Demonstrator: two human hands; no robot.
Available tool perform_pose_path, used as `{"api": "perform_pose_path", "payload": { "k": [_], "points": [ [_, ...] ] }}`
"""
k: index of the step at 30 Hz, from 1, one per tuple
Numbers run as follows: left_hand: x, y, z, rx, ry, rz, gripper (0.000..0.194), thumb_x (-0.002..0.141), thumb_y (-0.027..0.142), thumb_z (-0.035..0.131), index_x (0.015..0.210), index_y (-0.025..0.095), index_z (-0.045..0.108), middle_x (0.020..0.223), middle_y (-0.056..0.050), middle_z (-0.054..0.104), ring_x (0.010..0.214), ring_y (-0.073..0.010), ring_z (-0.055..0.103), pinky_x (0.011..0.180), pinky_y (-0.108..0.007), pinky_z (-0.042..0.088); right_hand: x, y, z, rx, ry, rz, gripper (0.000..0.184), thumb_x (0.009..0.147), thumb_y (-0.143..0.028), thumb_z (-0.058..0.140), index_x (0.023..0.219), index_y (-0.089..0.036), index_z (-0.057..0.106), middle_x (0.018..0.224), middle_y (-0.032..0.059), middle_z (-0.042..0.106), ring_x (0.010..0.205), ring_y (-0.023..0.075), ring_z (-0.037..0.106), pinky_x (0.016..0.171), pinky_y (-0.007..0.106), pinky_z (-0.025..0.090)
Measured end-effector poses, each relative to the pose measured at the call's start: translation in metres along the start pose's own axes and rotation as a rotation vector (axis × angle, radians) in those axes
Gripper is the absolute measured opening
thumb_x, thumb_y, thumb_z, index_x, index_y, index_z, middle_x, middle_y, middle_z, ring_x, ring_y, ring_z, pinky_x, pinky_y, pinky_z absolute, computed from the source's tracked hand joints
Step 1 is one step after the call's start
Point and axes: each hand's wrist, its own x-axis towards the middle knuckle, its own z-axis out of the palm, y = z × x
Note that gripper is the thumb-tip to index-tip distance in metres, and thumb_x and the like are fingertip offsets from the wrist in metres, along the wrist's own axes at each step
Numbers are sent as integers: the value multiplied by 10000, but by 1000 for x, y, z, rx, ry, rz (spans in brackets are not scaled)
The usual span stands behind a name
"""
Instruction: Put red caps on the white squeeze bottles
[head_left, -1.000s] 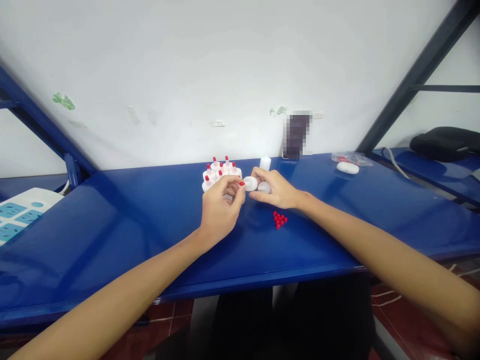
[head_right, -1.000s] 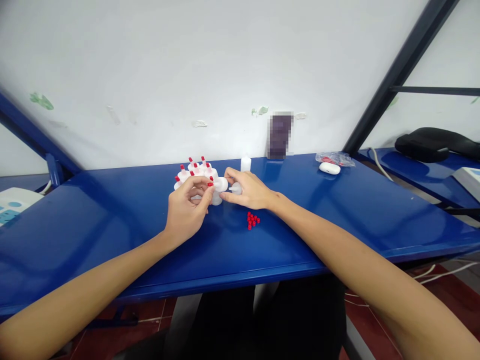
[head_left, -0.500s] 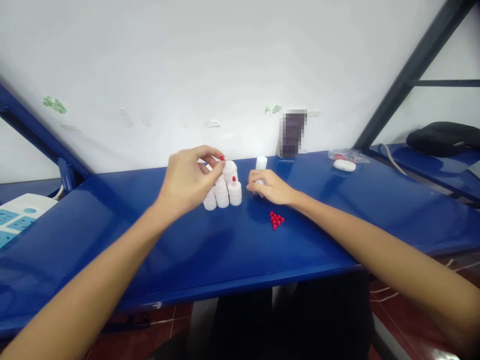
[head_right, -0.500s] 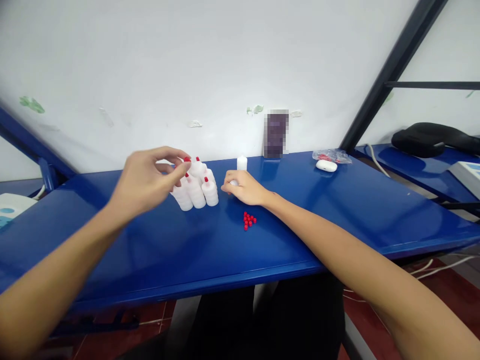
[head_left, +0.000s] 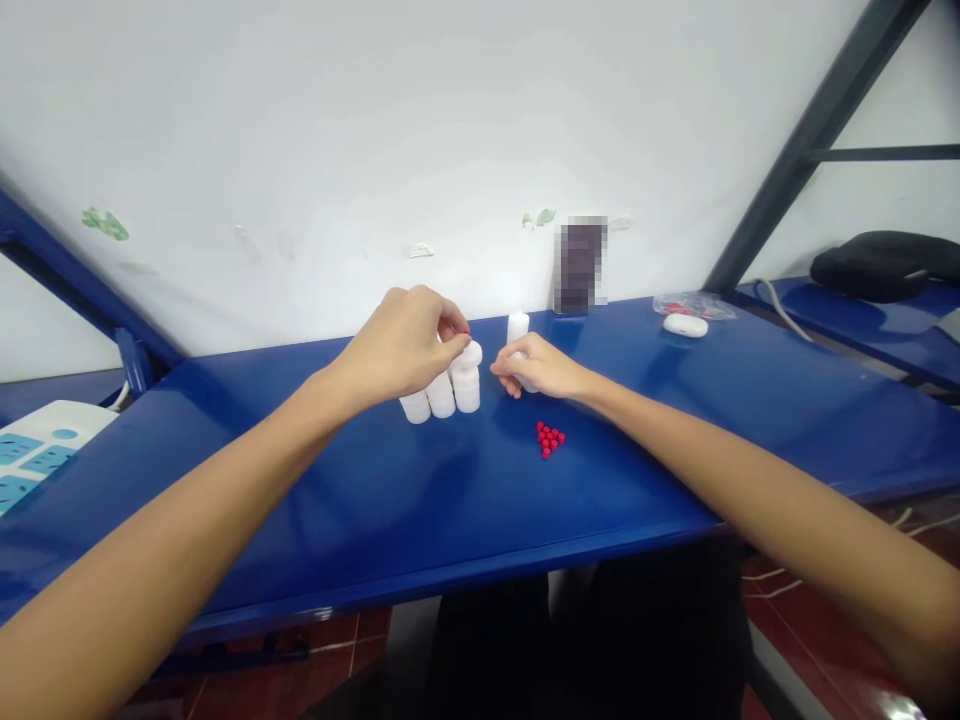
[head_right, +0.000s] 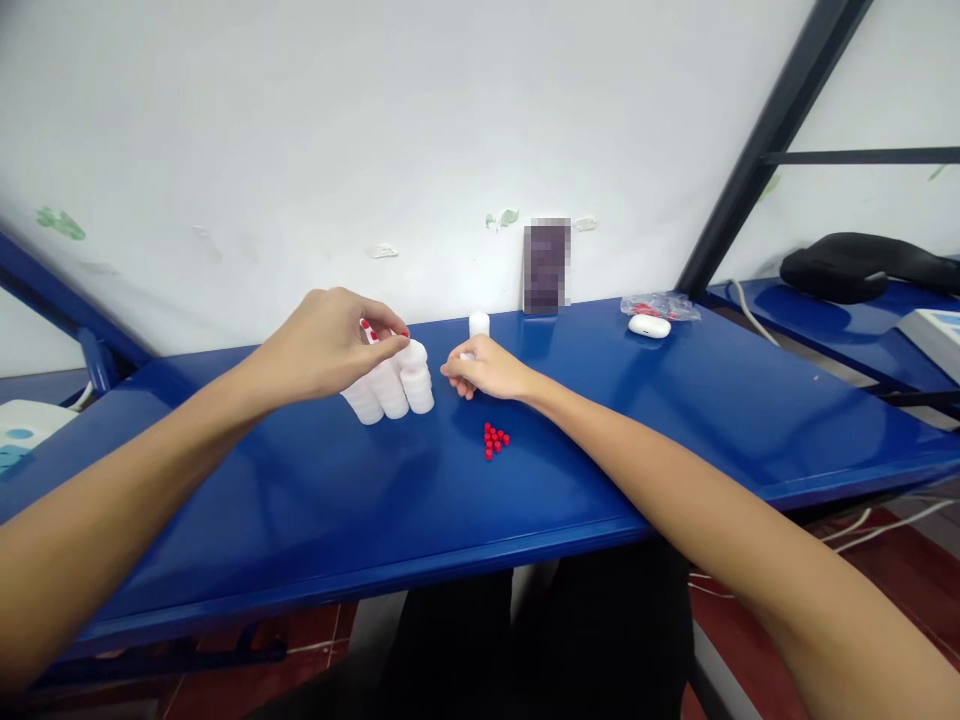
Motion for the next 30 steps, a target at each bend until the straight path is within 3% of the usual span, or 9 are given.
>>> {"api": "perform_pose_path", "payload": {
  "k": [7, 14, 18, 21, 24, 27, 30],
  "points": [
    [-4, 0, 0, 53, -33, -40, 192, 820, 255, 622, 895, 176, 781, 785, -58, 736, 726, -219, 671, 647, -317, 525, 4, 3, -2, -35, -20, -34, 229, 808, -246, 583, 619, -135, 652, 593, 9, 640, 506, 100, 576, 526, 225, 438],
    [-13, 3, 4, 75, 5, -16, 263, 863, 298, 571, 997, 171, 757, 778, -48, 737, 721, -217, 676, 661, -321, 507, 6, 8, -3, -8, -57, 14, 262, 820, -302, 593, 616, -146, 647, 494, -7, 581, 441, 93, 499, 448, 229, 331],
    [-15, 4, 7, 58, 27, 19, 236, 869, 288, 582, 987, 179, 754, 753, -31, 730, 678, -195, 661, 664, -312, 499, 4, 6, -2, 6, -33, 2, 274, 807, -273, 582, 570, -143, 626, 570, 25, 646, 505, 104, 543, 497, 233, 372],
    [-22, 10, 12, -19, 186, 102, 175, 876, 258, 603, 951, 177, 739, 790, -18, 730, 611, -137, 622, 651, -279, 489, 3, 6, 0, -39, -7, -23, 273, 801, -270, 586, 562, -143, 617, 535, 13, 620, 508, 100, 522, 542, 237, 391],
    [-37, 17, 25, -126, 292, 269, 120, 905, 214, 598, 924, 178, 711, 801, -4, 716, 593, -96, 590, 615, -235, 470, 1, 7, 2, -71, -14, -62, 225, 768, -288, 625, 596, -144, 619, 500, -18, 572, 497, 97, 500, 531, 233, 369],
    [-54, 13, 45, -156, 237, 452, 125, 939, 171, 564, 931, 183, 689, 828, -13, 710, 691, -102, 628, 636, -219, 480, -1, 8, 3, -63, -92, -148, 239, 770, -305, 599, 591, -148, 598, 495, -26, 548, 498, 95, 477, 527, 232, 354],
    [-66, 2, 64, -227, 182, 530, 130, 944, 150, 556, 998, 182, 670, 909, -36, 718, 804, -124, 661, 706, -234, 520, -1, 9, 3, 7, -159, -199, 247, 798, -272, 491, 587, -159, 554, 523, -12, 554, 511, 105, 476, 535, 242, 369]
  ]
}}
